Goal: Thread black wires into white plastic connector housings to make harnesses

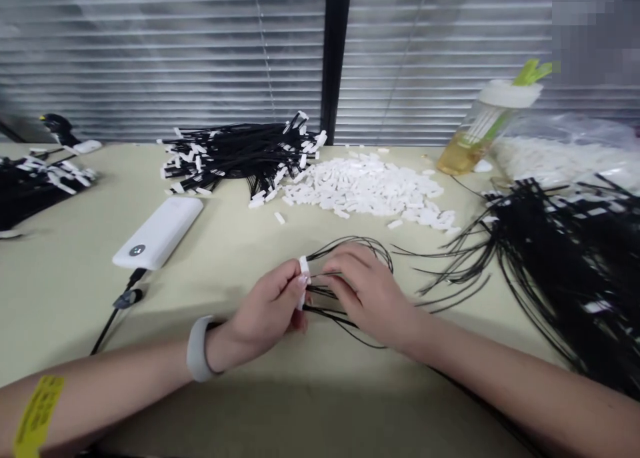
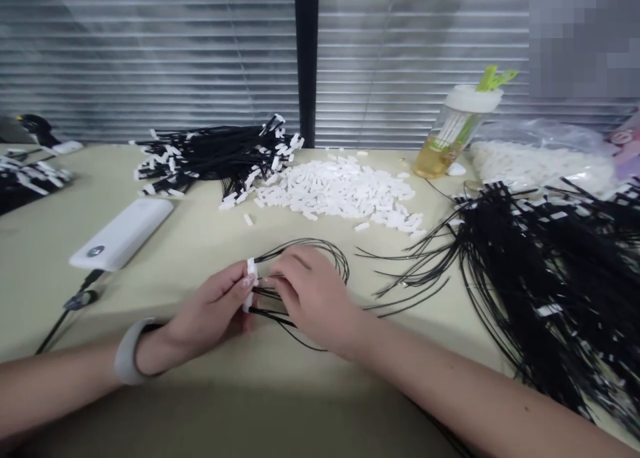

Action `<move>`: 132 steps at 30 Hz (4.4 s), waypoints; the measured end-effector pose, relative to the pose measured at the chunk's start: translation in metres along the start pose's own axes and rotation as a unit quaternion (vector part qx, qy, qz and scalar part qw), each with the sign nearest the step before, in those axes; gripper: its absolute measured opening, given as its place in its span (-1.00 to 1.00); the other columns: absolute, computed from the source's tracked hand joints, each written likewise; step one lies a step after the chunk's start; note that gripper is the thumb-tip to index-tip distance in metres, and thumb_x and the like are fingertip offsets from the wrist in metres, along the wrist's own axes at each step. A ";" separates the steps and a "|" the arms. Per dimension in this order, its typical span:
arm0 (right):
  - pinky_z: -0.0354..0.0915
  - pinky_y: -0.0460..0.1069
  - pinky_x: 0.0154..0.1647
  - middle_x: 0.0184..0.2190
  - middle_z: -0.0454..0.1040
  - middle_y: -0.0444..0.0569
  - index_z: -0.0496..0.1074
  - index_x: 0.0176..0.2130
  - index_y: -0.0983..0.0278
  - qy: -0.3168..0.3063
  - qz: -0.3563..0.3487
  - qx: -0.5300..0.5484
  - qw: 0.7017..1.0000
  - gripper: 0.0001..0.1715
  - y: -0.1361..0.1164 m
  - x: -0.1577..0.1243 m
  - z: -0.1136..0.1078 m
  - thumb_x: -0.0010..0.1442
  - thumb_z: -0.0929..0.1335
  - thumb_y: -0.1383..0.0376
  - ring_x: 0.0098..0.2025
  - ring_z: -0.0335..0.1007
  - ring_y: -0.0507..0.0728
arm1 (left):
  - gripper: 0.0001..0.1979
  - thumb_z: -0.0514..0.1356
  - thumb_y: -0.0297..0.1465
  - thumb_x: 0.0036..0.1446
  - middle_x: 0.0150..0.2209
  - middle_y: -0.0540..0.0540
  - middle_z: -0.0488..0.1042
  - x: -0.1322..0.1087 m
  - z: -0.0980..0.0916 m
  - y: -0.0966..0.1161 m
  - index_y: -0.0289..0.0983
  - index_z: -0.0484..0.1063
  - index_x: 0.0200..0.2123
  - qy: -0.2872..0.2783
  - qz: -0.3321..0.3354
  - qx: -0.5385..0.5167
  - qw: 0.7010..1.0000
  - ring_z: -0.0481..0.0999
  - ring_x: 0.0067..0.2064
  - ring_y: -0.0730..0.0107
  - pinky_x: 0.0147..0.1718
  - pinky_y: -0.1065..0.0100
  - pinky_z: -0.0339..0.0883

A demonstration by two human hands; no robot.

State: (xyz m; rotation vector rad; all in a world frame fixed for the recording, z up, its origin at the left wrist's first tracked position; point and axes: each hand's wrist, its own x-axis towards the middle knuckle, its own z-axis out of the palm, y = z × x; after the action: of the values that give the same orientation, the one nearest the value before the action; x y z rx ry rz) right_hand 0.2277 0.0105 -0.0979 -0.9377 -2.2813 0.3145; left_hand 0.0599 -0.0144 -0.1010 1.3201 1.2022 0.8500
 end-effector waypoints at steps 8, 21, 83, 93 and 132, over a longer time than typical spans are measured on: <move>0.01 0.00 -0.33 -0.55 0.30 -0.09 0.39 -0.49 0.26 -0.033 -0.024 -0.151 0.988 -0.78 -0.012 -0.013 -0.016 0.14 0.25 0.31 -0.38 0.10 0.07 | -0.77 -0.08 -0.36 0.18 -0.56 0.12 0.21 0.004 -0.006 -0.001 -0.27 0.13 -0.52 0.069 0.022 -0.031 0.997 0.30 -0.64 0.63 -0.63 0.50 0.27; 0.04 -0.04 -0.34 -0.50 0.33 -0.11 0.34 -0.40 0.27 -0.171 0.015 -0.132 0.976 -0.83 -0.017 -0.028 -0.013 0.17 0.20 0.42 -0.41 0.17 0.04 | -0.78 -0.09 -0.35 0.19 -0.53 0.12 0.24 -0.008 -0.005 -0.002 -0.25 0.14 -0.49 -0.008 0.008 0.009 1.000 0.37 -0.59 0.59 -0.55 0.46 0.31; -0.07 -0.02 -0.40 -0.54 0.24 -0.11 0.26 -0.48 0.28 -0.151 -0.117 -0.221 0.956 -0.86 -0.022 -0.025 -0.004 0.08 0.22 0.44 -0.48 0.04 0.05 | -0.77 -0.06 -0.30 0.17 -0.59 0.10 0.23 -0.007 -0.004 -0.004 -0.22 0.16 -0.51 -0.027 0.020 0.056 0.998 0.37 -0.57 0.48 -0.56 0.42 0.23; -0.09 -0.03 -0.49 -0.64 0.21 -0.15 0.29 -0.57 0.25 -0.040 -0.098 -0.284 0.953 -0.82 -0.017 -0.025 -0.016 0.05 0.29 0.38 -0.53 0.04 0.02 | -0.76 -0.08 -0.31 0.18 -0.57 0.12 0.23 -0.003 -0.003 -0.002 -0.24 0.13 -0.51 -0.022 -0.025 -0.005 0.999 0.36 -0.61 0.57 -0.58 0.46 0.30; 0.23 0.02 -0.42 -0.20 0.46 -0.06 0.09 0.14 0.10 0.380 0.285 0.286 0.833 -0.54 0.046 -0.016 -0.103 0.27 0.05 0.27 -0.75 0.05 -0.21 | -0.74 -0.10 -0.29 0.20 -0.52 0.13 0.21 -0.004 -0.005 0.000 -0.26 0.12 -0.51 -0.037 -0.042 -0.012 0.998 0.34 -0.61 0.65 -0.57 0.50 0.29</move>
State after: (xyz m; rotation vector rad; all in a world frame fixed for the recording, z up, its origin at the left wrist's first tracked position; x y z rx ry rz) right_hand 0.3275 0.0302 -0.0464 -1.1250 -1.0505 0.6860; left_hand 0.0545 -0.0171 -0.0997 1.2632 1.1782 0.7474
